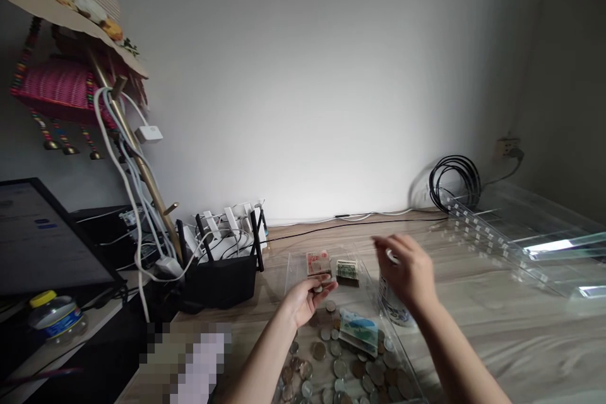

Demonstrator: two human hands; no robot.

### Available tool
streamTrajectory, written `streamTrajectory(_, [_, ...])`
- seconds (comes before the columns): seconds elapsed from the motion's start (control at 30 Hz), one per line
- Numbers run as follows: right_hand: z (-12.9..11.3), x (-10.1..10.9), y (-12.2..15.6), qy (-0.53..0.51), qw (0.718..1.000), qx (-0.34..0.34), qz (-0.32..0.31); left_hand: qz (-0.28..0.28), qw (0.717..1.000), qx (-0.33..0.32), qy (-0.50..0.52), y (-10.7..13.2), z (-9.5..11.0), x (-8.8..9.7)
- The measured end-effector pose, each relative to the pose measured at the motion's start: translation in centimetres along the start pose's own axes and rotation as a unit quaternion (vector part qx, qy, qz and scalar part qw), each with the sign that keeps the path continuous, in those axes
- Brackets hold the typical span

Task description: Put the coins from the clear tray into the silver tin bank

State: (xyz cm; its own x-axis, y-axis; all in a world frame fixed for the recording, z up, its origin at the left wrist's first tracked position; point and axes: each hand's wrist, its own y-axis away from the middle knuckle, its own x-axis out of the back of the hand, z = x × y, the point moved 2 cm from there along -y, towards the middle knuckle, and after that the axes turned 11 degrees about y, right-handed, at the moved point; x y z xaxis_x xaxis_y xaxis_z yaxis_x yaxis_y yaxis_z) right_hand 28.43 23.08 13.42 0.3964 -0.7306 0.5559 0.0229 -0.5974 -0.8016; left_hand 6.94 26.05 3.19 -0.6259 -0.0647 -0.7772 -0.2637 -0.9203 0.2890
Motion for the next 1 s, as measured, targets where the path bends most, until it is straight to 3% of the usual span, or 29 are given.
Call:
streamTrajectory(0.07, [-3.4,-1.6,1.0,-0.056,0.989,0.089,-0.107,-0.011,1.000,0.002,-0.016,0.0,-0.1,-0.1])
streamTrajectory(0.13, [-6.1,-3.5,2.2,-0.082,0.957,0.174,-0.218,-0.010,0.999,0.001,-0.033,-0.1,-0.1,-0.2])
streamTrajectory(0.23, [-7.7,-5.5,3.2,-0.077,0.929,0.222,-0.285,-0.001,0.999,-0.010,-0.038,-0.1,0.0,-0.4])
streamTrajectory(0.47, [-7.0,-6.0,3.3,-0.034,0.938,0.198,-0.284,-0.024,0.998,0.051,-0.039,-0.3,-0.5,0.0])
streamTrajectory(0.67, [-6.6,-6.3,3.3,-0.002,0.942,0.175,-0.286,0.001,0.999,0.043,-0.032,-0.3,-0.3,0.0])
streamTrajectory(1.0, [-6.8,-6.5,3.3,-0.007,0.933,0.244,-0.263,0.012,0.998,0.063,-0.019,0.1,-0.3,-0.3])
